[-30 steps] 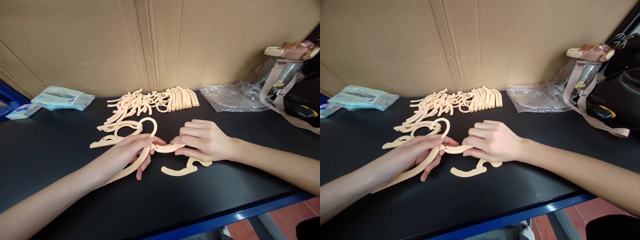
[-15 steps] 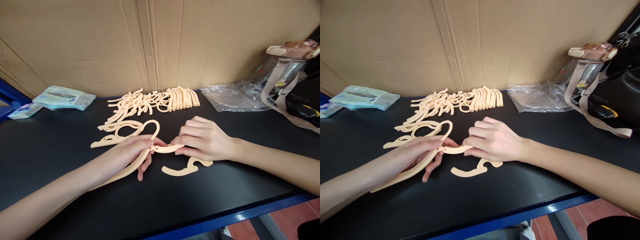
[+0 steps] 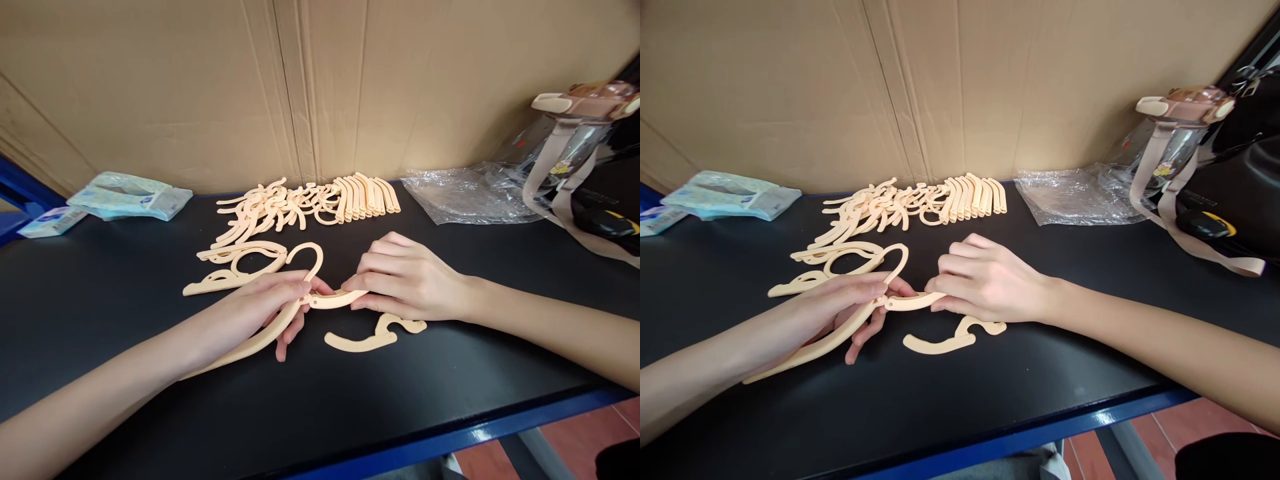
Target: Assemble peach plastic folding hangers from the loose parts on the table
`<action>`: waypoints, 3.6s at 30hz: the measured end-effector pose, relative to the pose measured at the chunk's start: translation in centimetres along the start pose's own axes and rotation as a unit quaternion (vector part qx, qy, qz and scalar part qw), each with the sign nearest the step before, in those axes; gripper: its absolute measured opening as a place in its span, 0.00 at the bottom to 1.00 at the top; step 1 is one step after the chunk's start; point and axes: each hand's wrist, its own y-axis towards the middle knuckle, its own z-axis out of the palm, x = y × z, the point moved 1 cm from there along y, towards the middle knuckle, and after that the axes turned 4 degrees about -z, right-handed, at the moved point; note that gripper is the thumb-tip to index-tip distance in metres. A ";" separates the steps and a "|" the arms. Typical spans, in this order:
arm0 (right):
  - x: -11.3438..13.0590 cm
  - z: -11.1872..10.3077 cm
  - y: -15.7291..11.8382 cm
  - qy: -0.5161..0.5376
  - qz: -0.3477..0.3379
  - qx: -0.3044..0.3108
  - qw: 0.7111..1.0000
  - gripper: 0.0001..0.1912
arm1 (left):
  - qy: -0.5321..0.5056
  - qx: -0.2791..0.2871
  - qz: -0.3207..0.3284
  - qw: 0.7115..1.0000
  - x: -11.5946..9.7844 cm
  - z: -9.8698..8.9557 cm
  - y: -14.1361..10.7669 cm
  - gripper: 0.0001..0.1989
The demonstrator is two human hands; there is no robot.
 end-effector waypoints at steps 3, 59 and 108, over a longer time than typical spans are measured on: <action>0.0 -0.1 0.0 -0.009 -0.003 -0.009 1.000 0.11 | 0.001 0.000 -0.005 1.000 -0.2 0.0 -0.2 0.18; -0.2 0.2 -0.2 0.014 0.024 -0.020 0.999 0.13 | -0.050 -0.017 0.069 0.996 -0.5 1.2 -0.2 0.21; -0.5 -0.1 -0.4 0.006 0.025 -0.038 0.999 0.11 | -0.161 -0.012 -0.012 0.987 -0.6 0.7 -0.7 0.22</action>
